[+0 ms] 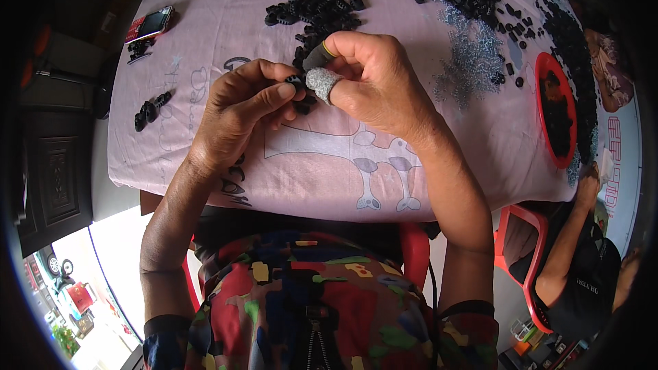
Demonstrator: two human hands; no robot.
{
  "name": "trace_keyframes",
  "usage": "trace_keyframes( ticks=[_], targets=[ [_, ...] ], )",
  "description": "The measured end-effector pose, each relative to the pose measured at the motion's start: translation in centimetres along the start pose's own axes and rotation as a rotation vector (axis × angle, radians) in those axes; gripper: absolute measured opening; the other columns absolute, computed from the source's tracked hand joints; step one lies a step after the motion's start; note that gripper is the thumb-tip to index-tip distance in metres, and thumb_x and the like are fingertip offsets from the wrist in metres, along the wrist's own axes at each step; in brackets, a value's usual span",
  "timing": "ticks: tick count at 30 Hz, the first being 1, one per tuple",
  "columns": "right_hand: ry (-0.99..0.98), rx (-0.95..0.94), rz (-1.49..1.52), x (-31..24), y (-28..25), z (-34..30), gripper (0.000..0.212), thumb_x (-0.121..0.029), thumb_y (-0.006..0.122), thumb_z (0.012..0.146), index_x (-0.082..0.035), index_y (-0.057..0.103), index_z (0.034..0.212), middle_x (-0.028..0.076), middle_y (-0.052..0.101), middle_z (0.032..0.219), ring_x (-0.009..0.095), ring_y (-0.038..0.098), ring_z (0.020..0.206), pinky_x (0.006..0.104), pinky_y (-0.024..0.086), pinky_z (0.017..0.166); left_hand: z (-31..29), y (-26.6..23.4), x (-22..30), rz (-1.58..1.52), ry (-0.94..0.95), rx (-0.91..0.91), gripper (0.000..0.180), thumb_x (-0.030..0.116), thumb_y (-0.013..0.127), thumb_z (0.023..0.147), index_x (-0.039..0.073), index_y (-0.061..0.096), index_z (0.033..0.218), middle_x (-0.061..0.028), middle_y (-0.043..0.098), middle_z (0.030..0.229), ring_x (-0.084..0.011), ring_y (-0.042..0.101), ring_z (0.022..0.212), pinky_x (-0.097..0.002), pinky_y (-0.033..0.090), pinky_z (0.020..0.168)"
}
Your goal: The person sorts and inspects small black and blue plastic craft pieces by hand on a table.
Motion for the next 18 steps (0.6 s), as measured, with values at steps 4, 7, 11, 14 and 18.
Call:
trace_keyframes(
  ticks=[4, 7, 11, 14, 18],
  targets=[
    [0.056, -0.026, 0.027, -0.09, 0.03, -0.01, 0.012, 0.003, 0.062, 0.084, 0.001, 0.069, 0.094, 0.0, 0.067, 0.078, 0.003, 0.06, 0.071, 0.0202, 0.05, 0.063, -0.08, -0.08, 0.04, 0.01, -0.007, 0.001, 0.019, 0.011, 0.069, 0.096, 0.003, 0.065, 0.113, -0.0063, 0.071, 0.099, -0.0108, 0.068, 0.082, -0.0227, 0.055, 0.077],
    [0.066, -0.03, 0.039, 0.09, 0.12, -0.01, 0.011, 0.003, 0.063, 0.085, 0.001, 0.069, 0.094, 0.0, 0.067, 0.078, 0.003, 0.06, 0.072, 0.0201, 0.05, 0.063, -0.05, 0.05, 0.12, 0.004, -0.007, -0.016, 0.019, 0.011, 0.069, 0.097, 0.003, 0.066, 0.114, -0.0063, 0.071, 0.098, -0.0107, 0.068, 0.082, -0.023, 0.055, 0.077],
    [0.072, -0.042, 0.039, 0.21, 0.08, 0.07, 0.01, 0.002, 0.064, 0.086, 0.001, 0.069, 0.094, 0.0, 0.067, 0.079, 0.003, 0.06, 0.072, 0.0204, 0.051, 0.064, -0.01, -0.02, 0.15, 0.009, 0.007, -0.011, 0.02, 0.011, 0.069, 0.096, 0.003, 0.066, 0.114, -0.0063, 0.071, 0.098, -0.0106, 0.068, 0.082, -0.0229, 0.055, 0.076],
    [0.109, -0.048, 0.06, -0.31, 0.12, -0.05, 0.011, 0.002, 0.064, 0.086, 0.001, 0.069, 0.095, 0.0, 0.068, 0.079, 0.003, 0.061, 0.073, 0.0202, 0.051, 0.065, -0.03, -0.02, 0.09, 0.023, -0.009, -0.01, 0.02, 0.01, 0.069, 0.096, 0.003, 0.066, 0.114, -0.0063, 0.071, 0.098, -0.0106, 0.068, 0.082, -0.0229, 0.056, 0.076],
    [0.077, -0.049, 0.032, -0.34, 0.07, -0.04, 0.011, 0.002, 0.064, 0.086, 0.001, 0.069, 0.095, 0.0, 0.068, 0.08, 0.003, 0.061, 0.073, 0.0201, 0.051, 0.065, -0.01, 0.08, 0.12, 0.009, 0.007, -0.017, 0.02, 0.01, 0.069, 0.096, 0.003, 0.066, 0.114, -0.0065, 0.071, 0.098, -0.0109, 0.068, 0.082, -0.0233, 0.056, 0.077]
  ],
)
Point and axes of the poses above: each hand's wrist, its own z-axis towards the middle knuckle, its own y-axis out of the palm, x = y × z, the point moved 10 cm from there along z, towards the middle knuckle
